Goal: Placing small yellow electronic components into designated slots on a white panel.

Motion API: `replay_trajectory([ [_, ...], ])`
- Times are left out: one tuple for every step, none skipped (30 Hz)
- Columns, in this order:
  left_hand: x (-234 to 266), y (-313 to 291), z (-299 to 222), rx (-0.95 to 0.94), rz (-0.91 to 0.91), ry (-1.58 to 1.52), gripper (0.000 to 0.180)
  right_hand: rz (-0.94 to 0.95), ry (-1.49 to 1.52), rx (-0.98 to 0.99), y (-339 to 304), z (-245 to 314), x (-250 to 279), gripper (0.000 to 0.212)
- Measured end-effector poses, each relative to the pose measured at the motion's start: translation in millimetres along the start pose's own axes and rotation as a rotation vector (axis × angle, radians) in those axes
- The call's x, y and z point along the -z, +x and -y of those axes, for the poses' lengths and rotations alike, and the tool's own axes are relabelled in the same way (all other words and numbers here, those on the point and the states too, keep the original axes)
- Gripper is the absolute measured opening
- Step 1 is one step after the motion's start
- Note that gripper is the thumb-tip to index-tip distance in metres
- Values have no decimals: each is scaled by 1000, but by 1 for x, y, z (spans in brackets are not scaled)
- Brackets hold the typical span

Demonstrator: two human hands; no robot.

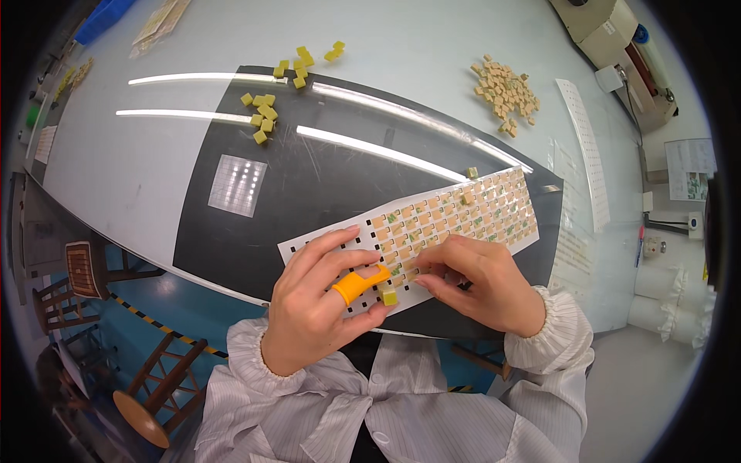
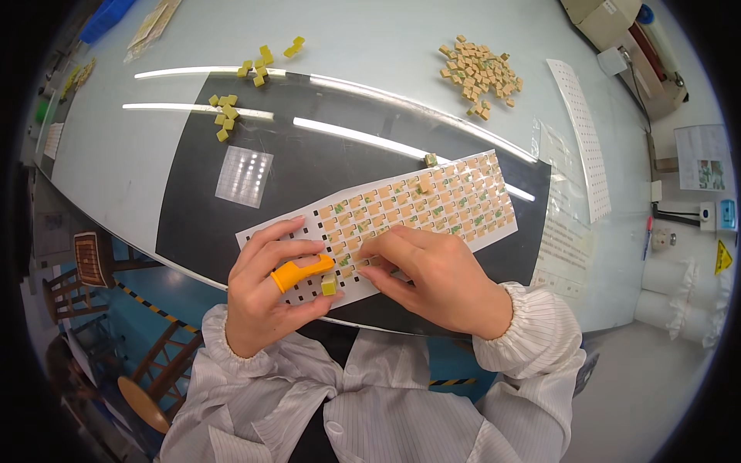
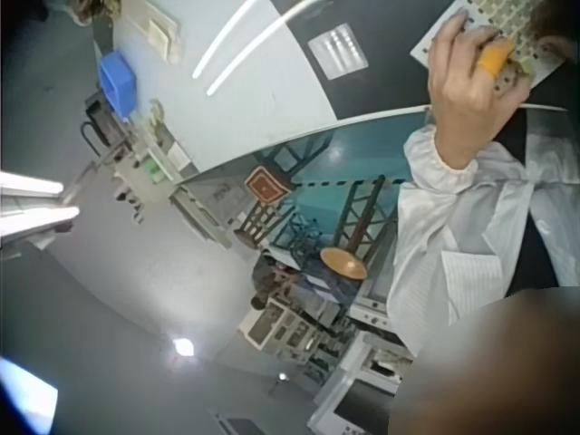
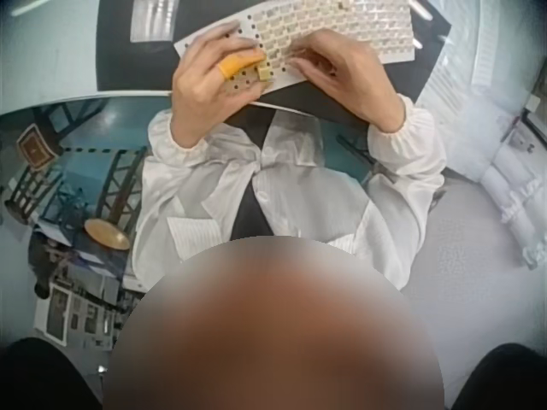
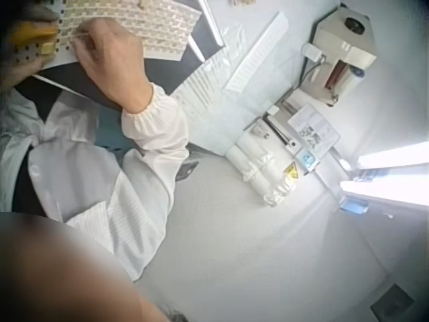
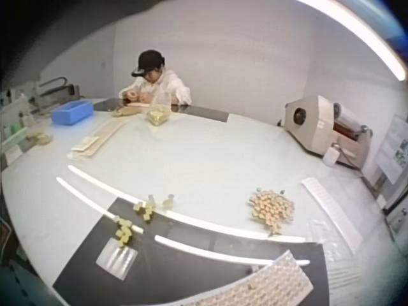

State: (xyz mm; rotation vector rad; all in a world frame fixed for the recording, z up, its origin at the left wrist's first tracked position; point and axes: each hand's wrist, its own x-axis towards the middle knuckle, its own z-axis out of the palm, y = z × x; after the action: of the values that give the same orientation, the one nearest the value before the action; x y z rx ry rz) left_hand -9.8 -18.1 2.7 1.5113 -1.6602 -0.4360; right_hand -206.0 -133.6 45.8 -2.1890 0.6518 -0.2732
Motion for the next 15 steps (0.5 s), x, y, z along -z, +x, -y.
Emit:
replay_trajectory([
  [1, 0, 0, 2, 0, 0, 33, 1, 1, 0, 0, 1, 0, 19],
  [3, 0, 0, 5, -7, -50, 34, 6, 5, -13, 1, 2, 1, 20],
  [4, 0, 1, 9, -13, -100, 35, 10, 9, -25, 1, 3, 1, 20],
  [4, 0, 1, 10, -13, -101, 35, 10, 9, -26, 1, 3, 0, 20],
  [4, -1, 2, -5, -11, -91, 34, -13, 16, -22, 0, 4, -1, 19],
  [3, -1, 2, -19, -9, -82, 32, -36, 21, -19, 0, 4, -1, 18],
  [3, 0, 3, -18, -9, -83, 32, -35, 21, -20, 0, 4, -1, 18],
  [3, 0, 3, -27, -1, -73, 30, -71, -20, 74, 0, 3, -1, 21],
  [4, 0, 4, -35, 6, -61, 28, -107, -60, 170, 0, 3, -1, 24],
  [4, 0, 3, -33, 5, -60, 28, -105, -59, 172, 0, 2, -1, 24],
  [3, 0, 3, -30, -5, -56, 26, -109, -98, 278, 0, 2, -2, 28],
  [3, 1, 2, -31, -14, -57, 24, -114, -139, 380, 0, 1, -2, 33],
  [3, 1, 2, -31, -13, -59, 24, -113, -140, 378, 1, 2, -1, 33],
  [3, 2, 2, -29, -16, -61, 23, -54, -208, 428, 2, 3, 1, 36],
  [3, 2, 1, -26, -17, -61, 21, 6, -275, 478, 2, 3, 2, 40],
])
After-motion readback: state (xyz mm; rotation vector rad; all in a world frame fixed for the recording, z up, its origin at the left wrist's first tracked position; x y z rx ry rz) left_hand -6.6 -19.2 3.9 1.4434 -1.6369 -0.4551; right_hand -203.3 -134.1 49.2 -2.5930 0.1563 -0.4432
